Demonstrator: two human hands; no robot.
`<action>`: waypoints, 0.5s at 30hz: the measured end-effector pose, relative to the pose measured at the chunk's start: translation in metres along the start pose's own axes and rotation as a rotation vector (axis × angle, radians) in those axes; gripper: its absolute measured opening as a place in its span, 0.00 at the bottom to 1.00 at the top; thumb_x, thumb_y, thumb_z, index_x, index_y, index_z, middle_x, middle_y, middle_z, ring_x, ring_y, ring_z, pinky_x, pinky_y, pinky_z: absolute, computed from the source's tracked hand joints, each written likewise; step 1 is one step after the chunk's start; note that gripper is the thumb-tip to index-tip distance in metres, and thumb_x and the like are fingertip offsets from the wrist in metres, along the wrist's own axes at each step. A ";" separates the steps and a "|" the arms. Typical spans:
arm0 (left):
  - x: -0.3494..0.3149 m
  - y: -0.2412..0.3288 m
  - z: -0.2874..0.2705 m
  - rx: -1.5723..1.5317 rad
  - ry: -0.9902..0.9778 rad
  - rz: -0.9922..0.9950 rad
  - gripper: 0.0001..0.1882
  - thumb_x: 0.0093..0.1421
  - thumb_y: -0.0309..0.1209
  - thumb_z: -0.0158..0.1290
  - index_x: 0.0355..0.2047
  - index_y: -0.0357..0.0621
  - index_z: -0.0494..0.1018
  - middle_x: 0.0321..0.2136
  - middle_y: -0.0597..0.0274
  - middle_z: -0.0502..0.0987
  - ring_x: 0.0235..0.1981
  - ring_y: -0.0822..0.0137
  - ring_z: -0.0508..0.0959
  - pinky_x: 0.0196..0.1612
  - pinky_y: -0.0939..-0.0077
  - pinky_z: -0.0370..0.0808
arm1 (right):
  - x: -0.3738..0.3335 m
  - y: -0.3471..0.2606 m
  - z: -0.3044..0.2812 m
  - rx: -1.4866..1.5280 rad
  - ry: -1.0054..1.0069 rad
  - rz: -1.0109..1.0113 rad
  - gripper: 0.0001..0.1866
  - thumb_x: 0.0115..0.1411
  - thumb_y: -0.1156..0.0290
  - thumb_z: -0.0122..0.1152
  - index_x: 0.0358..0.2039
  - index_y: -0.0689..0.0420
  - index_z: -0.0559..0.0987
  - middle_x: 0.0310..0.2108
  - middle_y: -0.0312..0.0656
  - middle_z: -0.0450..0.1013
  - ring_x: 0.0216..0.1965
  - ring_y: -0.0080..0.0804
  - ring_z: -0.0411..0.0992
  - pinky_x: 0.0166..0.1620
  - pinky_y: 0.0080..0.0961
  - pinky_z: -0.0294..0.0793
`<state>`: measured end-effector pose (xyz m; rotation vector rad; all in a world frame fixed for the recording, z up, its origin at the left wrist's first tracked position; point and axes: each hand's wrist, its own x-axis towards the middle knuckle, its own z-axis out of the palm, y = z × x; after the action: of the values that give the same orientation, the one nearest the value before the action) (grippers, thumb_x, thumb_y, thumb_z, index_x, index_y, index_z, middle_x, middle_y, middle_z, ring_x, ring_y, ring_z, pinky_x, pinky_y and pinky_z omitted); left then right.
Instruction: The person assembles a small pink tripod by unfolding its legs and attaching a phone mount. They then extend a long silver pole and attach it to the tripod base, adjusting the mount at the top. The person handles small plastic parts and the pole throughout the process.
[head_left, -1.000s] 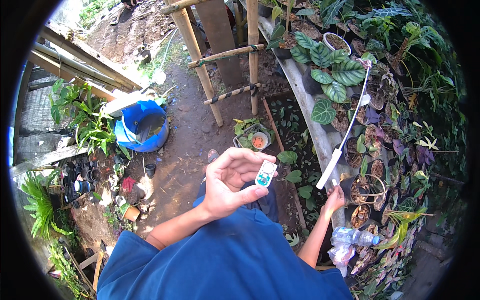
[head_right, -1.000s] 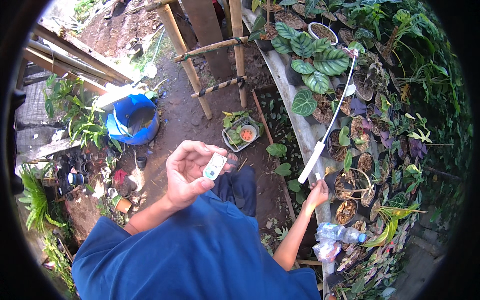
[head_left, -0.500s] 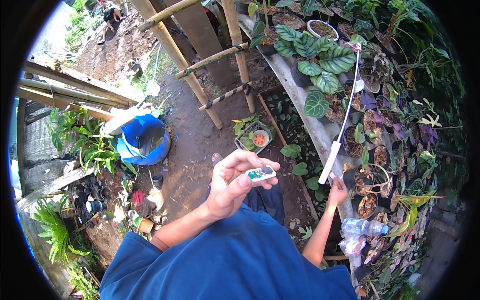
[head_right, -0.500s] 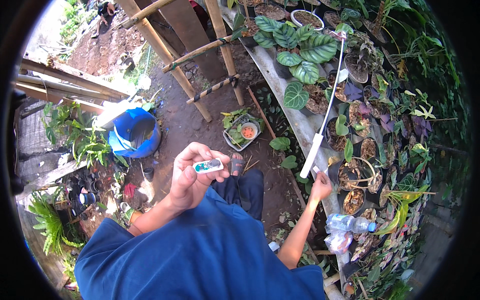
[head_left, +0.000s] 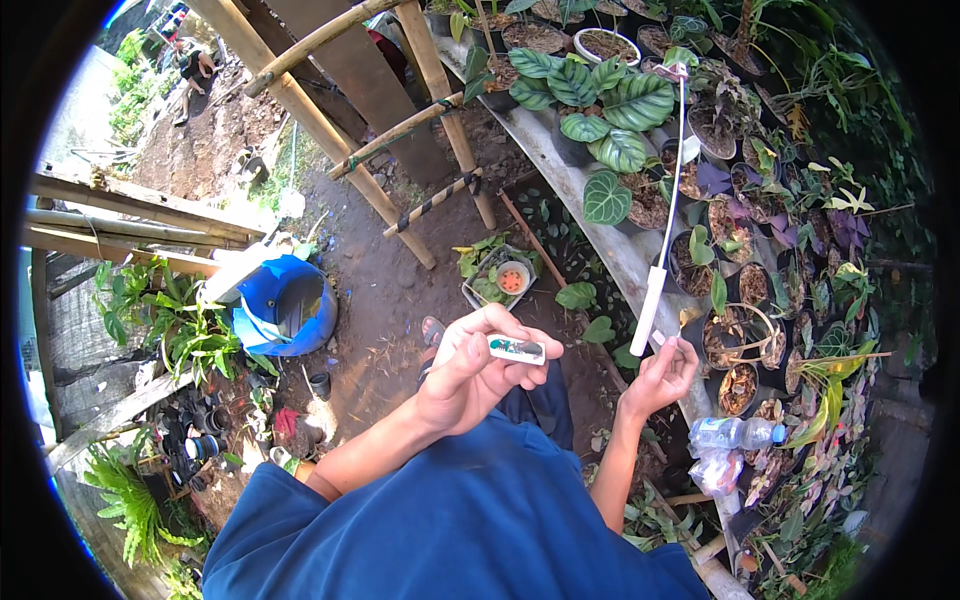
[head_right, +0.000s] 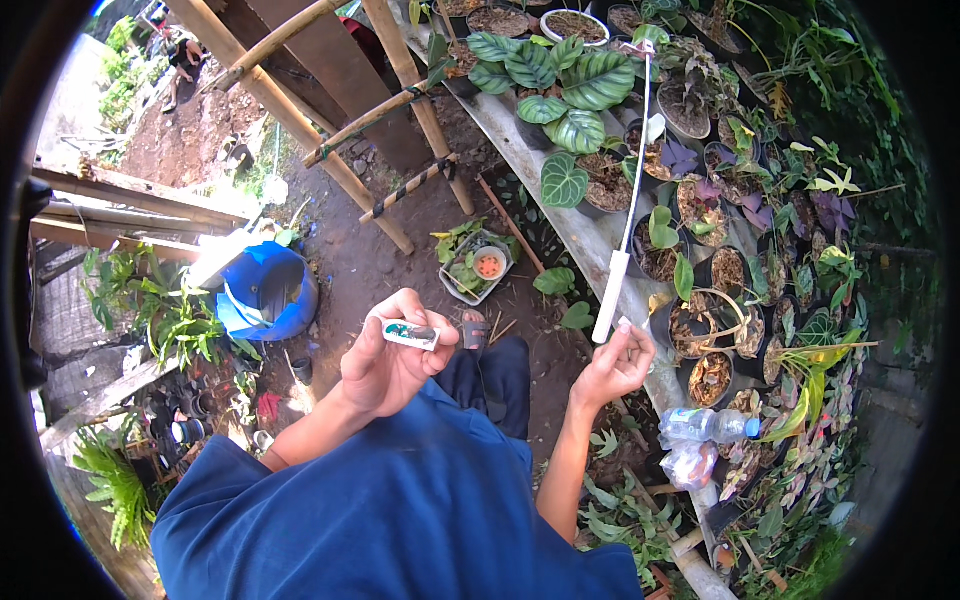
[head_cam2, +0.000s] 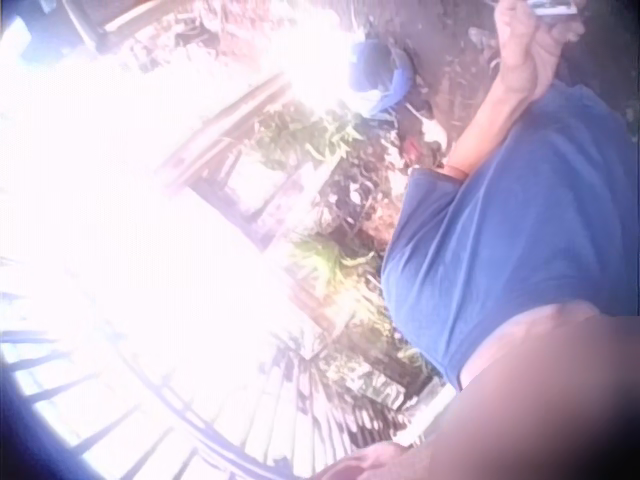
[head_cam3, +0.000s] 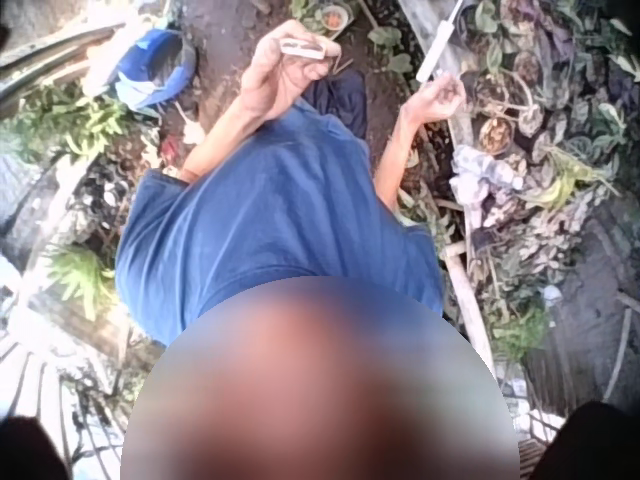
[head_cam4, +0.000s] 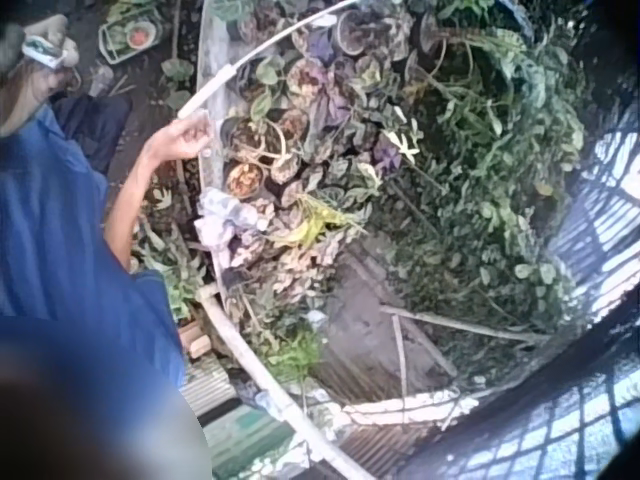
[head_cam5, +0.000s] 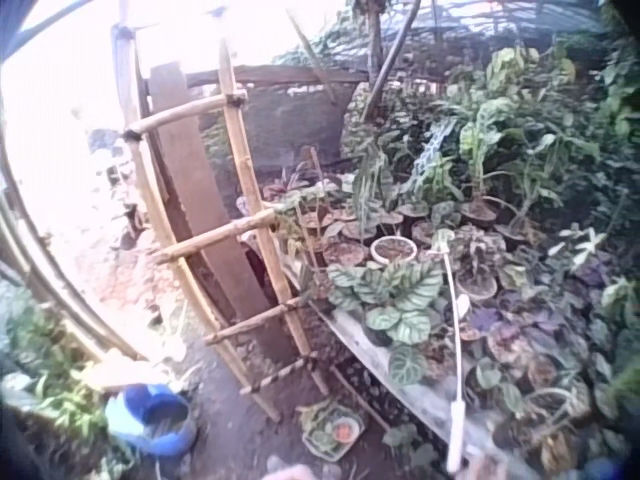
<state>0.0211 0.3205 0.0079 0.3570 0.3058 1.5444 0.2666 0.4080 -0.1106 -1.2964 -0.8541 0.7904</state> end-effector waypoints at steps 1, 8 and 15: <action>0.001 -0.001 0.000 0.013 -0.012 -0.016 0.24 0.67 0.46 0.58 0.49 0.38 0.70 0.52 0.34 0.76 0.46 0.60 0.83 0.49 0.69 0.81 | -0.005 -0.020 0.012 0.095 -0.089 0.000 0.07 0.68 0.74 0.60 0.40 0.64 0.74 0.25 0.33 0.68 0.20 0.15 0.63 0.21 0.17 0.62; 0.000 -0.001 0.007 0.150 -0.082 -0.073 0.20 0.63 0.39 0.63 0.46 0.35 0.75 0.51 0.36 0.77 0.51 0.55 0.81 0.56 0.61 0.77 | -0.019 -0.122 0.059 0.334 -0.851 -0.361 0.11 0.52 0.77 0.71 0.35 0.67 0.82 0.31 0.47 0.77 0.29 0.30 0.76 0.31 0.22 0.76; -0.006 -0.001 0.010 0.285 -0.097 -0.005 0.20 0.63 0.35 0.63 0.49 0.31 0.77 0.51 0.39 0.78 0.54 0.54 0.79 0.61 0.57 0.73 | -0.014 -0.144 0.071 0.393 -1.062 -0.477 0.14 0.44 0.79 0.77 0.33 0.62 0.85 0.30 0.45 0.78 0.30 0.33 0.79 0.32 0.25 0.80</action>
<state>0.0265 0.3146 0.0165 0.6526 0.4517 1.4753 0.2008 0.4136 0.0364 -0.2146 -1.6553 1.1791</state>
